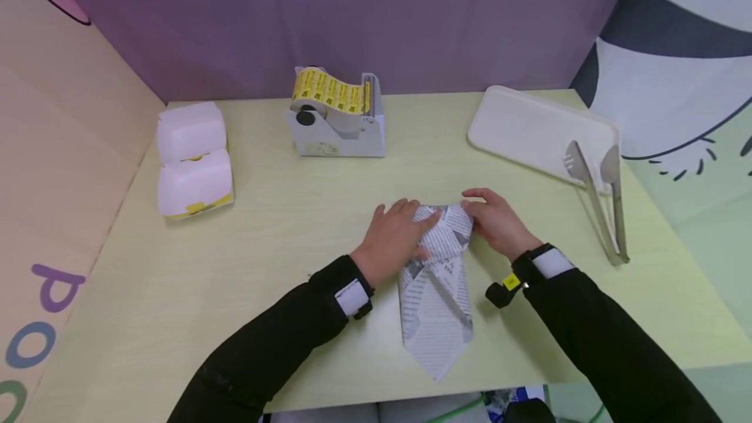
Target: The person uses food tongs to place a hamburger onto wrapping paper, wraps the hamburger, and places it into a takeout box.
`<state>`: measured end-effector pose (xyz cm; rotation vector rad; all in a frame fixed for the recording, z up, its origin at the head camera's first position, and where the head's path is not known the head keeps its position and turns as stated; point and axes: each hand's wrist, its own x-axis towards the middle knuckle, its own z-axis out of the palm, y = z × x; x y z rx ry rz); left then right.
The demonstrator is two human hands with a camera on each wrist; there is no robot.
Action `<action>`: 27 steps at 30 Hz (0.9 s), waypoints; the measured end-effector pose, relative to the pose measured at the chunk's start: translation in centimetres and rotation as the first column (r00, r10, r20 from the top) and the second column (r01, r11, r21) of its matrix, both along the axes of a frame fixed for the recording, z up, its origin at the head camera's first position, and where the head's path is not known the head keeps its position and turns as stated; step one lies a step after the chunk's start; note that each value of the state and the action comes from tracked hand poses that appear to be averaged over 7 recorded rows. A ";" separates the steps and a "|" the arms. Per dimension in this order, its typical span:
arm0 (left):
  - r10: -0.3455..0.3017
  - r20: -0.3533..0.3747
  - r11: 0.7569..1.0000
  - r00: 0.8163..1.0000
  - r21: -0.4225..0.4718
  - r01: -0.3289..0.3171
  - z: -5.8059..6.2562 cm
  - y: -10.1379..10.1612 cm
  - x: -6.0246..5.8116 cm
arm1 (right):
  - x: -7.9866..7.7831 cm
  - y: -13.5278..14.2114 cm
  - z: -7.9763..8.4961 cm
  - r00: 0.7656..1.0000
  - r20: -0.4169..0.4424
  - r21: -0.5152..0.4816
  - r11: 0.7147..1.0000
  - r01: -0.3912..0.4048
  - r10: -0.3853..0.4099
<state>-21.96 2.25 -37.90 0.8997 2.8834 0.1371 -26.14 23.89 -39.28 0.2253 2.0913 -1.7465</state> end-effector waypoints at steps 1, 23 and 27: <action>-0.001 0.000 1.000 1.000 -0.002 0.001 0.0 0.0 0.0 | 0.1 0.1 0.1 0.999 -0.030 0.047 0.999 -0.022 0.023; 0.021 0.098 0.998 0.995 -0.064 -0.015 1.5 0.2 -0.6 | 14.9 -1.3 0.3 -0.202 0.034 0.972 0.015 0.236 0.979; 0.028 0.108 0.998 0.994 -0.064 -0.021 1.2 0.4 -0.9 | 14.7 -1.2 -0.5 -0.208 0.061 0.954 0.004 0.298 0.976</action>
